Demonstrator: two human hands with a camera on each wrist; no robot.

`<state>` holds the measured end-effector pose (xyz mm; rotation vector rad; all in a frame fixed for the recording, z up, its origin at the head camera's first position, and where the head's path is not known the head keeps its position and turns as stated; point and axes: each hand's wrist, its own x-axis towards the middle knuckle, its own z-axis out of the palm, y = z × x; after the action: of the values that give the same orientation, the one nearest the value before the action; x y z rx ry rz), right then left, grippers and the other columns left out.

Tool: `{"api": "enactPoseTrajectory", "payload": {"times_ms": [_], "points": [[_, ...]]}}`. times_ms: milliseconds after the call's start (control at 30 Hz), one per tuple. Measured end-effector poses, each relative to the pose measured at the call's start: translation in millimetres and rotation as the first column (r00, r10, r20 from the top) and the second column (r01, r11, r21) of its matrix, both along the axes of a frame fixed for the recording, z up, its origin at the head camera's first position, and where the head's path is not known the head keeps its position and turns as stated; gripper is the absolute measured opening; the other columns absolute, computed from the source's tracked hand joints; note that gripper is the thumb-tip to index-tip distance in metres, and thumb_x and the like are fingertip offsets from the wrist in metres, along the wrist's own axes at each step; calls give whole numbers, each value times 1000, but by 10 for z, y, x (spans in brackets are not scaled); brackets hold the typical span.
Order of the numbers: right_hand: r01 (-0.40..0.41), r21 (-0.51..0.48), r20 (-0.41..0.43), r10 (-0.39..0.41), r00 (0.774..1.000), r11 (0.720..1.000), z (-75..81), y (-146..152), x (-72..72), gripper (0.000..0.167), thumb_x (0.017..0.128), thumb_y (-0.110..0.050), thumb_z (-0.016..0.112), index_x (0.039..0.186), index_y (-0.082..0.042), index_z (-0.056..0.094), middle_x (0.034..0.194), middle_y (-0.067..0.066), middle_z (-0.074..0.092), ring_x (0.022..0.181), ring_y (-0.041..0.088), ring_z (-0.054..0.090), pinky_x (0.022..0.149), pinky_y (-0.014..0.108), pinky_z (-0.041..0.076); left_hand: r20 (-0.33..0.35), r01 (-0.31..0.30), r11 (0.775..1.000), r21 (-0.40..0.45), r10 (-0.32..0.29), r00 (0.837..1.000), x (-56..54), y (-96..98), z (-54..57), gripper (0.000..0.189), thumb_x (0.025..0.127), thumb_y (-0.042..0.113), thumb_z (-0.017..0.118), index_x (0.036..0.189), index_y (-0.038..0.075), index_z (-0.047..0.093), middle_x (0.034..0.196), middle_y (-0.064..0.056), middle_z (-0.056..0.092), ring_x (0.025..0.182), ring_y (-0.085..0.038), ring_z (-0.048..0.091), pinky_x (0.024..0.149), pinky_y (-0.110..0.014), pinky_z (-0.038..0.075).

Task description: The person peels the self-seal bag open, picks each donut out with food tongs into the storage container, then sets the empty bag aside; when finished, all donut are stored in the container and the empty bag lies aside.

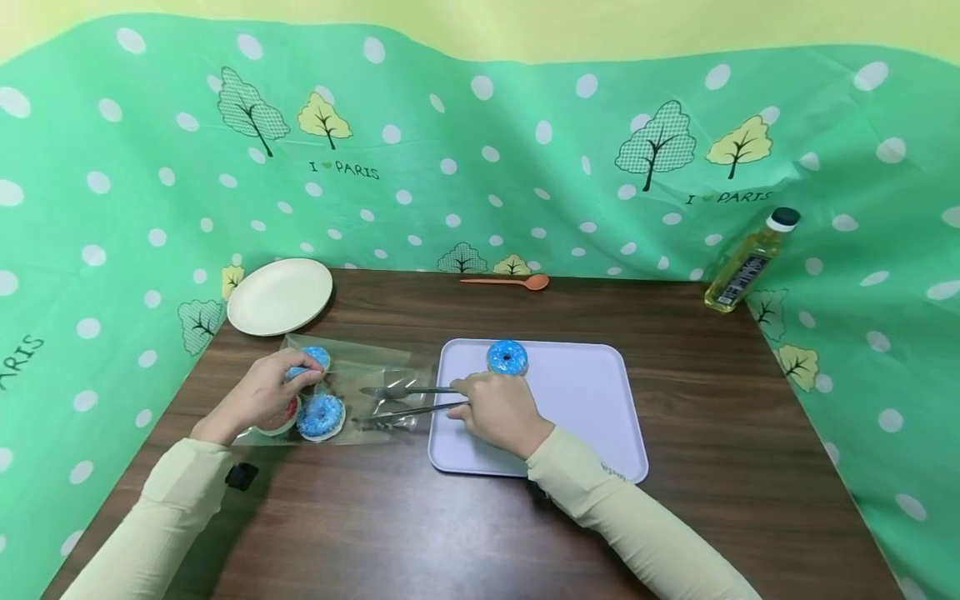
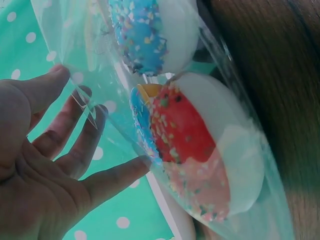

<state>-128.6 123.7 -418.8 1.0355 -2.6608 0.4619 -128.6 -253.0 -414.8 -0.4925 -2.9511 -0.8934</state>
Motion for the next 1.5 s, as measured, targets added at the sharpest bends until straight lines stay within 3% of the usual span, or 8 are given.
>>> {"api": "enactPoseTrajectory", "payload": {"times_ms": [333,533,667,800,1000,1267,1500], "points": [[-52,-44,47,54,997,998,40,-109,-24,36,84,-37,82,109,-11,78,95,0,75,75,13,68,55,32,53,-22,4,1000,-1,-4,1000,-17,17,6,8,98,10,66,99,5,72,100,-7,66,95,-29,63,85,-49,51],[-59,-27,140,62,988,998,58,-144,-114,41,86,-38,80,116,-10,76,104,1,75,86,15,71,63,37,56,-9,-12,1000,6,12,1000,-14,40,-5,10,99,12,66,100,5,73,100,-7,67,96,-30,64,86,-50,51],[-71,-32,205,76,976,997,38,-191,-201,43,87,-38,80,119,-10,75,103,1,75,81,13,69,58,33,54,-9,-18,1000,10,18,1000,-5,55,0,10,98,12,67,100,5,73,100,-6,67,97,-30,64,86,-50,51],[-83,-13,250,84,965,996,3,-250,-282,45,87,-40,78,121,-12,74,109,1,74,85,12,69,62,33,54,2,-15,1000,5,15,1000,6,65,7,10,99,13,66,100,6,73,100,-5,67,97,-29,63,86,-49,51],[-85,26,243,77,967,996,-26,-305,-334,45,89,-40,77,123,-11,73,118,3,72,104,21,69,73,40,57,14,-14,1000,-4,14,1000,5,69,28,12,99,13,65,102,5,73,102,-7,67,98,-30,64,87,-50,51],[-22,1,178,22,984,1000,-21,-192,-334,40,89,-38,77,120,-12,75,108,3,75,92,19,72,62,37,56,14,-13,1000,-3,13,1000,-33,106,28,11,100,12,64,101,5,73,101,-7,66,97,-30,63,85,-50,51],[17,14,207,-20,978,1000,-37,-216,-314,45,89,-41,77,124,-12,72,105,2,75,83,15,70,54,34,52,20,-35,999,-1,35,999,-27,116,10,10,100,11,65,101,5,73,102,-9,67,99,-31,63,87,-51,51]]}}
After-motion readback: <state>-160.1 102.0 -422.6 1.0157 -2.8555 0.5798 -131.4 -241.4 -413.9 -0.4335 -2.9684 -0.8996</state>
